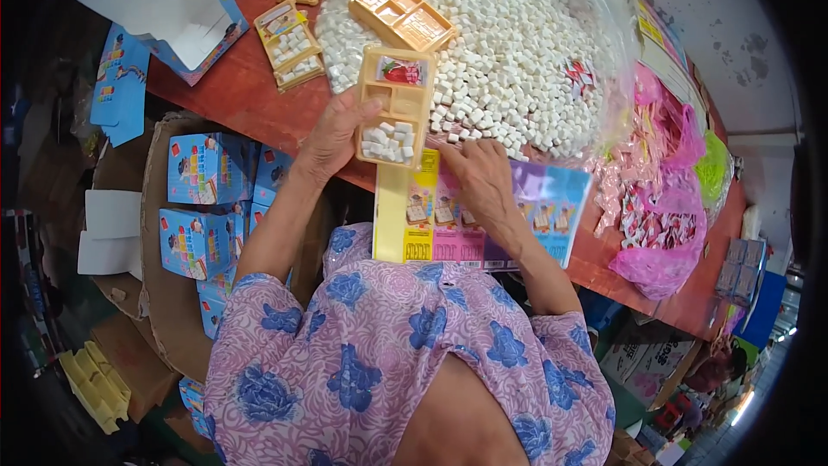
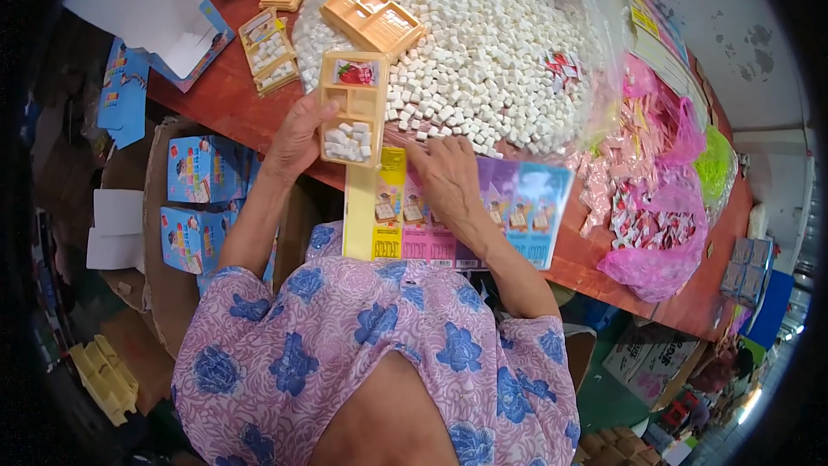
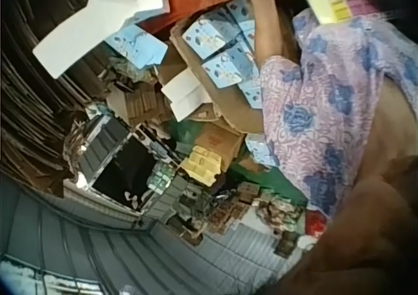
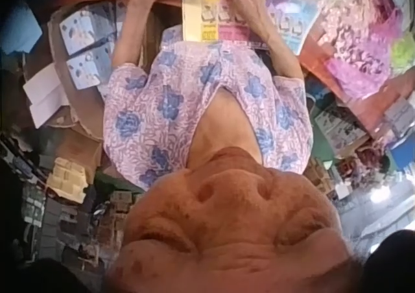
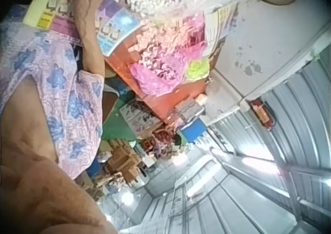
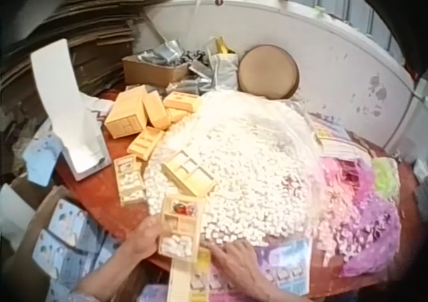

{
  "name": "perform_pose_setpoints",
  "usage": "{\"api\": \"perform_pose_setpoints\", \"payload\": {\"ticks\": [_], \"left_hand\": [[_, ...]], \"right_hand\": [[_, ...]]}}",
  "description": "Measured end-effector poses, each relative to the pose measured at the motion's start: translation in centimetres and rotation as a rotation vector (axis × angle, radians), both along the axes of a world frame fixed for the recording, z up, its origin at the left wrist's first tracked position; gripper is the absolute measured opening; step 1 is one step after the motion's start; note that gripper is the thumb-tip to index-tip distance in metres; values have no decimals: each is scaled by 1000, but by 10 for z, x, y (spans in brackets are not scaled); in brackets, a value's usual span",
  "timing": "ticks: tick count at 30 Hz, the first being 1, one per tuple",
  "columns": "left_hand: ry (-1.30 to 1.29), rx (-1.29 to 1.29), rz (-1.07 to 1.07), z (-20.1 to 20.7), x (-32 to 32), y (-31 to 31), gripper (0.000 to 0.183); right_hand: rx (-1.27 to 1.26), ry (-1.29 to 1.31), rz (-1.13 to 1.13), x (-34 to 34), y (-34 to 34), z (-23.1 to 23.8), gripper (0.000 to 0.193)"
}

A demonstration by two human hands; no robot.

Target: Packing small white plastic components into yellow plastic trays, labeling them, and organizing them into cardboard boxes.

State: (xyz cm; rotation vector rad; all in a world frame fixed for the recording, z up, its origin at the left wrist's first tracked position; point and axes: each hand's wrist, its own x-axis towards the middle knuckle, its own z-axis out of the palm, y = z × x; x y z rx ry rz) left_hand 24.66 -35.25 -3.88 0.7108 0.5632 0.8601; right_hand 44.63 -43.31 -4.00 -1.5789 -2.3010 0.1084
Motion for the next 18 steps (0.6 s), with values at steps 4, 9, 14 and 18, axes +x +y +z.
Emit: {"api": "perform_pose_setpoints", "payload": {"ticks": [4, 9, 14, 18], "left_hand": [[-78, -64, 66, -9, -10, -8, 33], [-88, -129, 87, -17, -10, -27, 34], [-110, -155, 73, -18, -9, -34, 34], [-131, -176, 116, -19, -6, -34, 34]], "right_hand": [[-8, 21, -113, 2, -7, -4, 9], [1, -55, -163, -1, -6, -8, 14], [170, -10, -118, -2, -19, -16, 24], [108, 21, -117, -7, -26, -13, 28]]}}
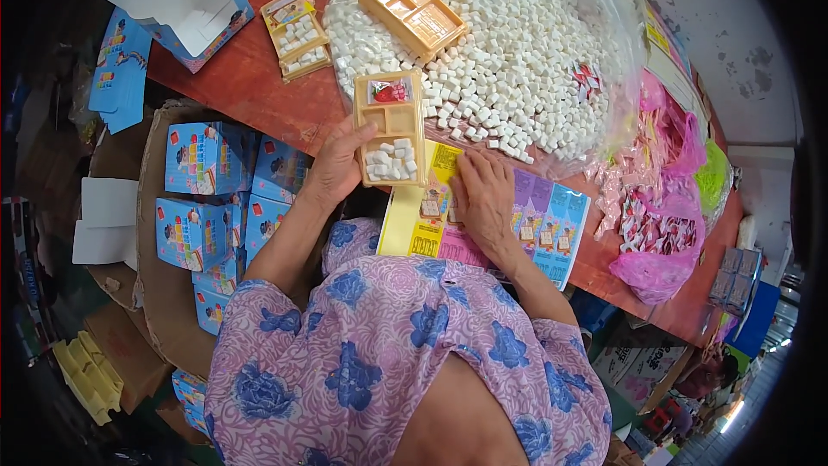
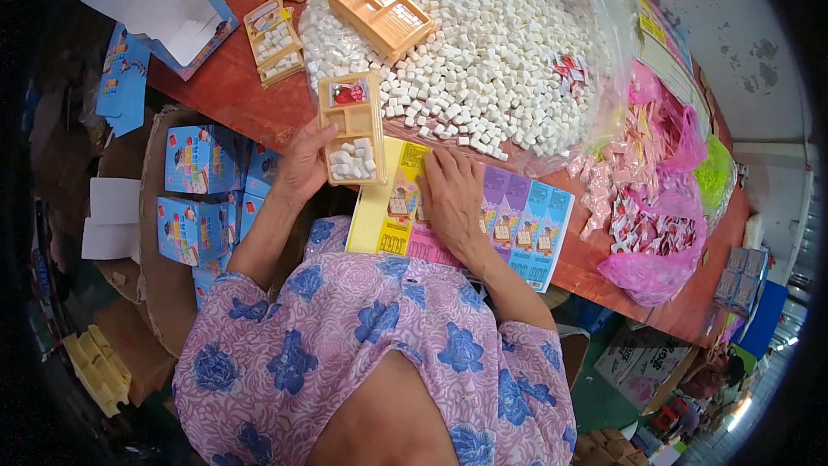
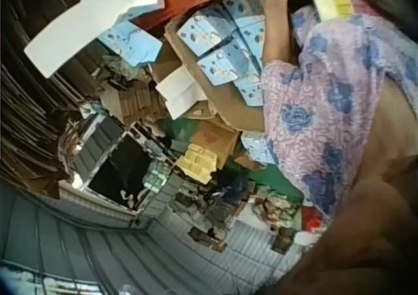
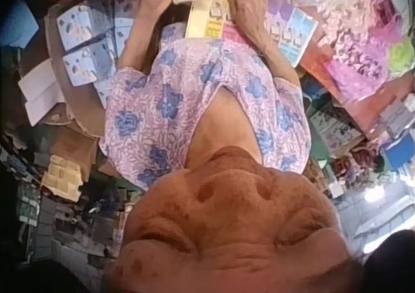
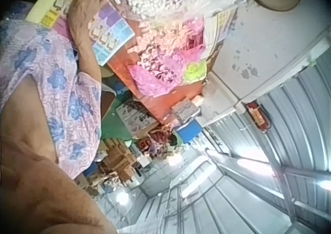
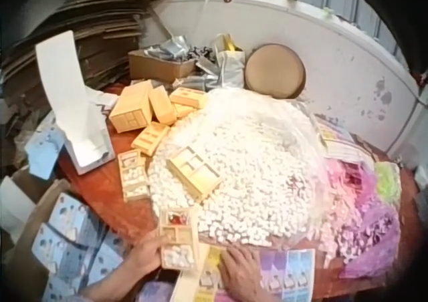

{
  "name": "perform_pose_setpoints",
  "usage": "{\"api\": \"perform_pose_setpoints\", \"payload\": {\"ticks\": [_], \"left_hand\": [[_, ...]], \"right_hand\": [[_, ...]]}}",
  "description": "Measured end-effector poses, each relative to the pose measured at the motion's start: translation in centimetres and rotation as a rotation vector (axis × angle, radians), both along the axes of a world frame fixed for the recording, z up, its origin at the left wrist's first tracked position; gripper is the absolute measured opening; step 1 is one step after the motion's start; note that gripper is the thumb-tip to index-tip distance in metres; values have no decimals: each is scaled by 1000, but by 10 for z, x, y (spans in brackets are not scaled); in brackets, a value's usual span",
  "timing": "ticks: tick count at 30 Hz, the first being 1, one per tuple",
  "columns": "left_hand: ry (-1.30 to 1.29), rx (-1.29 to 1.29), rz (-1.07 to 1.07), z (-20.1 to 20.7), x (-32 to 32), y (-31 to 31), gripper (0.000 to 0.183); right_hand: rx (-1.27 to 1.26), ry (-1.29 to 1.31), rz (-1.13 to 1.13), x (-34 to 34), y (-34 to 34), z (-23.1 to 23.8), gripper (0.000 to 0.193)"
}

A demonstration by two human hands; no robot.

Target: Packing small white plastic components into yellow plastic trays, labeling them, and organizing them into cardboard boxes.

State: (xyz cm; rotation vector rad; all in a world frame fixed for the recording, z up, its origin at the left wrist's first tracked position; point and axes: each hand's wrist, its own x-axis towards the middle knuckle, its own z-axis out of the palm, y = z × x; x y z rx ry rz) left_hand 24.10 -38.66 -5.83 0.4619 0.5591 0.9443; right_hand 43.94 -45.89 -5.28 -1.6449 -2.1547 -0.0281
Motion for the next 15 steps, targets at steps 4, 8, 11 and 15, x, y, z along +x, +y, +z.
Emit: {"api": "perform_pose_setpoints", "payload": {"ticks": [4, 8, 11, 15], "left_hand": [[-8, -36, 32, -3, 2, -1, 33], [-25, -27, 30, -1, 2, 2, 33], [-7, -31, 44, -1, 1, 1, 33], [-30, -54, 42, -4, 5, 1, 34]], "right_hand": [[-102, 27, -47, -9, 17, 17, 29], [-112, -26, -31, -13, 21, 4, 32], [-40, -12, -12, -14, 10, -4, 35], [4, -45, 25, -13, -2, -13, 38]]}}
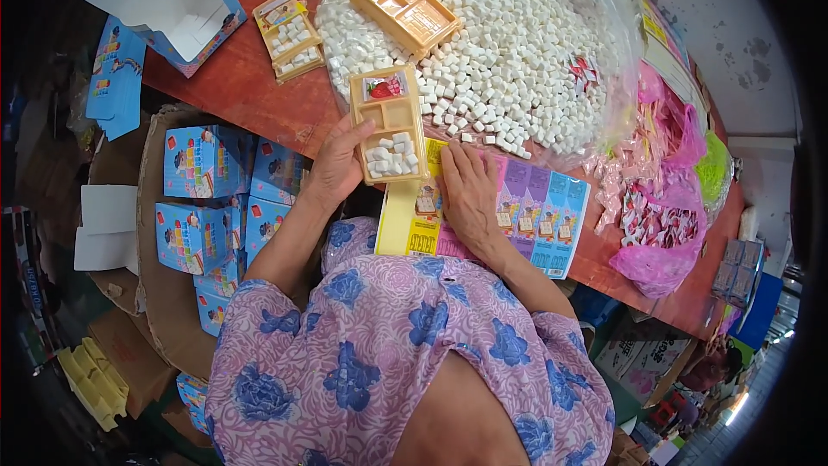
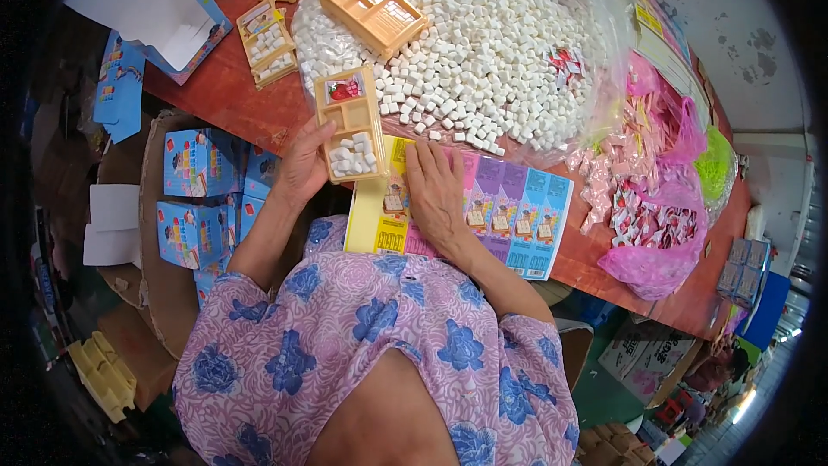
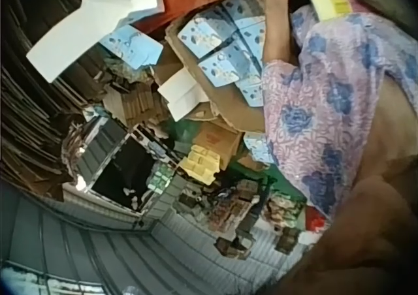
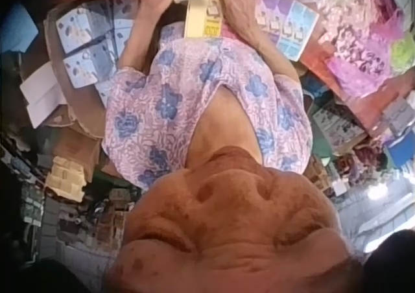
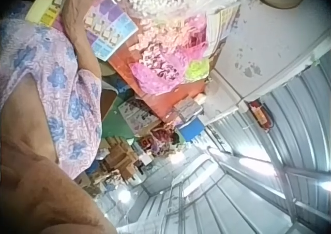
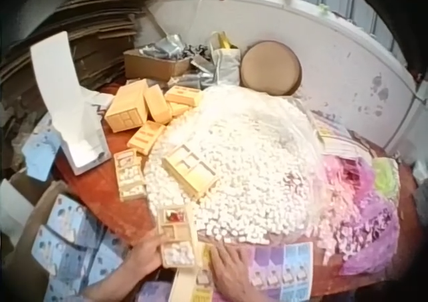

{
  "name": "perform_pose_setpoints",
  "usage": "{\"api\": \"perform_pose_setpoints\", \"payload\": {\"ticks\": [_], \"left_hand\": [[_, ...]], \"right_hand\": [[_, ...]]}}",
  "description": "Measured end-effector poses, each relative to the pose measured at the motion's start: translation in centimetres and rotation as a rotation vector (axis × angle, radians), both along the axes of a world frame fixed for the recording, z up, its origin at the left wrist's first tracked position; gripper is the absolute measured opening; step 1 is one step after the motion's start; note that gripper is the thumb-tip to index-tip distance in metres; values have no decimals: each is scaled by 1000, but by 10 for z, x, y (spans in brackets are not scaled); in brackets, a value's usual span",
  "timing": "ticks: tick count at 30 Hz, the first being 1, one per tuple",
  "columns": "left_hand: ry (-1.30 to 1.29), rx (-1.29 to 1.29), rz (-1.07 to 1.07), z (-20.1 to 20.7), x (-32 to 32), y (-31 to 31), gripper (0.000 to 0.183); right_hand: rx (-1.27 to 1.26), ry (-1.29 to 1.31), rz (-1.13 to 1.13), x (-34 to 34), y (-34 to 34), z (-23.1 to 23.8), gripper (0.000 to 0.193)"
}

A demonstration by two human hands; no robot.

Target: Packing small white plastic components into yellow plastic trays, labeling them, and organizing them into cardboard boxes.

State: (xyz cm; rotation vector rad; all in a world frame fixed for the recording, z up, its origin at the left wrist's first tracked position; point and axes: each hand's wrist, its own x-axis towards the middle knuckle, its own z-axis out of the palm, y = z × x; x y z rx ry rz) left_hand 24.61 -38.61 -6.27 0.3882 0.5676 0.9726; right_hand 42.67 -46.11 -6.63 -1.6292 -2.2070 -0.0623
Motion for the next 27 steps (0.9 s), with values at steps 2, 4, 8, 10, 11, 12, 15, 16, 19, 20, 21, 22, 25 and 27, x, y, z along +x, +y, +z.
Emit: {"api": "perform_pose_setpoints", "payload": {"ticks": [2, 4, 8, 10, 11, 12, 15, 16, 19, 20, 21, 22, 25, 27], "left_hand": [[-11, -12, 2, -2, 2, 0, 34], [-6, 17, -25, -3, 4, 0, 36], [-34, -23, -1, -2, 13, -2, 36], [-82, -10, 33, -1, 21, 0, 36], [-85, -3, 42, 0, 23, 0, 36], [-89, -10, 57, 2, 25, 1, 35], [-107, -7, 47, 8, 33, 4, 35], [-117, 0, 23, 9, 36, 5, 34], [-139, -22, 38, 6, 48, 4, 31], [-140, -19, 37, 2, 51, 4, 31], [-128, -31, 43, -3, 54, 5, 30], [-116, -43, 48, -6, 55, 6, 30], [4, 24, -13, -10, 60, 3, 32], [74, 56, -27, -11, 62, 1, 31]], "right_hand": [[-17, 100, 8, 0, 3, 2, 37], [-31, 201, 18, 1, 9, 6, 36], [-96, 351, -56, 0, 25, 7, 24], [-71, 413, -56, 0, 26, 8, 19], [-58, 335, -28, 1, 21, 11, 19], [-44, 258, -2, 2, 16, 13, 20], [-35, 228, 4, 4, 1, 2, 16], [-58, 233, -16, 5, -2, 0, 15], [-99, 178, 60, 4, -8, 16, 15], [-96, 177, 60, 4, -12, 21, 15], [-177, 132, 108, 5, -17, 25, 16], [-260, 87, 156, 7, -24, 27, 17], [-294, 50, 230, 12, -33, 43, 20], [-328, 29, 272, 14, -36, 64, 21]]}}
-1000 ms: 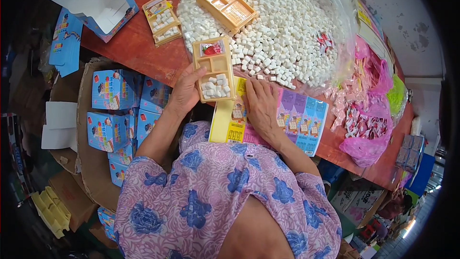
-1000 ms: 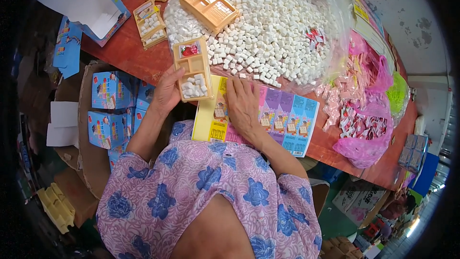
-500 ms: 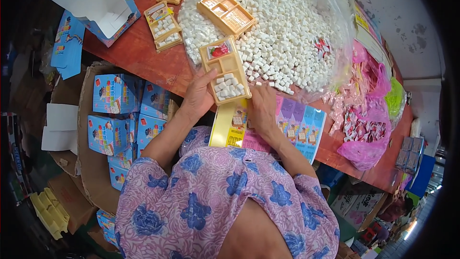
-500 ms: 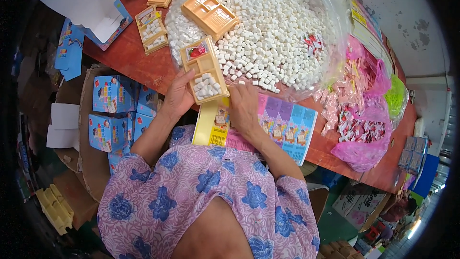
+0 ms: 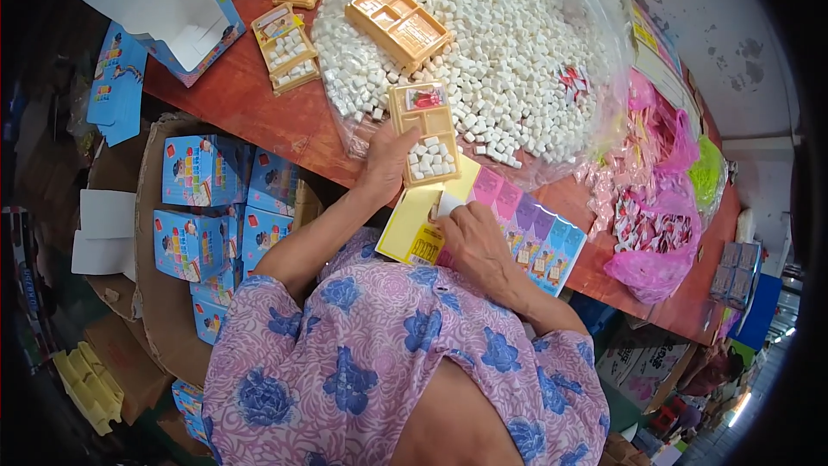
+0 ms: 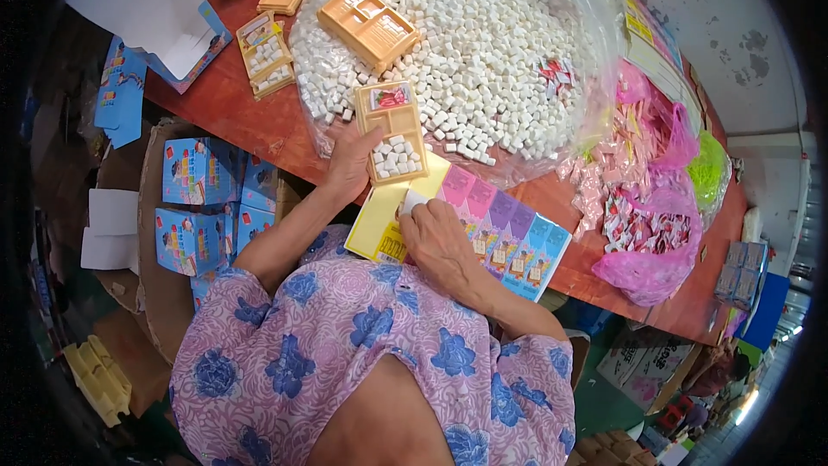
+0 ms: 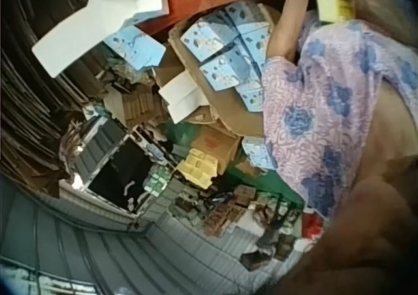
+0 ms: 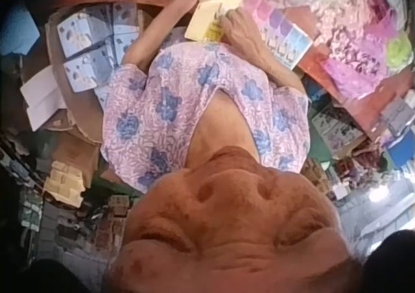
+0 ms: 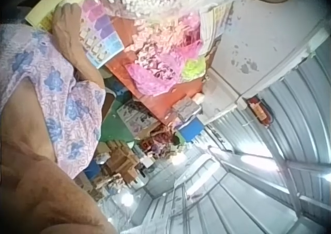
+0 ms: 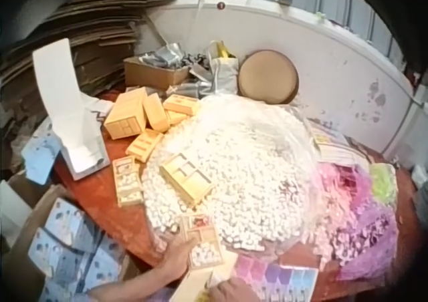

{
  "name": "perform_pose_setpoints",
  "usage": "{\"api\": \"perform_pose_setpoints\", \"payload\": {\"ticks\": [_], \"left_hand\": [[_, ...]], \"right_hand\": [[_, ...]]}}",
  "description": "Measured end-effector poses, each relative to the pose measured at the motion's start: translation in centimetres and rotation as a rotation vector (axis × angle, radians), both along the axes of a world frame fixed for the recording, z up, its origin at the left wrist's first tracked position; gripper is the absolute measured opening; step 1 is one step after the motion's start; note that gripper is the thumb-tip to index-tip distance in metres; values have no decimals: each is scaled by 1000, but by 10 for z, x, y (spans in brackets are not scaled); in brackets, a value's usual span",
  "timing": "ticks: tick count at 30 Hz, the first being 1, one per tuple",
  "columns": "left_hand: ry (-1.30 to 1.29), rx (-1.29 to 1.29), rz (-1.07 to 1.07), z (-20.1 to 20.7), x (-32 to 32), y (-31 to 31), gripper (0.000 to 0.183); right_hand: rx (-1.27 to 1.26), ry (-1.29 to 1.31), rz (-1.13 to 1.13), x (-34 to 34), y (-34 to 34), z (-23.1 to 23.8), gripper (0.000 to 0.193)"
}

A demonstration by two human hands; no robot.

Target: Packing small white plastic components into yellow plastic trays, labeling them, and organizing them into cardboard boxes.

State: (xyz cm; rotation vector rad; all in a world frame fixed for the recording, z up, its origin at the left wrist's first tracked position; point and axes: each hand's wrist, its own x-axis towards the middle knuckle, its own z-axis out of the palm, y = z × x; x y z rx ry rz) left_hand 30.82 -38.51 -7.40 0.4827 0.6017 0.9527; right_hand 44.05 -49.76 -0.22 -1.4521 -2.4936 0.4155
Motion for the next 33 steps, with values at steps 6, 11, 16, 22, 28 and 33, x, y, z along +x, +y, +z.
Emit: {"api": "perform_pose_setpoints", "payload": {"ticks": [6, 11, 16, 22, 28, 33], "left_hand": [[203, 116, 27, -12, 6, 0, 28], [198, 79, 20, 4, 7, 1, 23], [41, 65, -44, 14, 6, 1, 25], [-102, -25, -38, 35, 27, -11, 27], [-182, 57, 30, 9, 26, -25, 31], [-126, -140, 33, -9, 27, -23, 31]], "right_hand": [[76, 327, 200, 10, -6, 69, 18], [74, 1365, -353, 46, 2, 79, 5], [-69, 1494, -671, 52, 43, 54, 11], [-183, 1752, -750, 23, 83, 13, 17], [-87, 1649, -786, 21, 88, -6, 18], [-51, 1564, -844, 22, 90, -13, 19]]}}
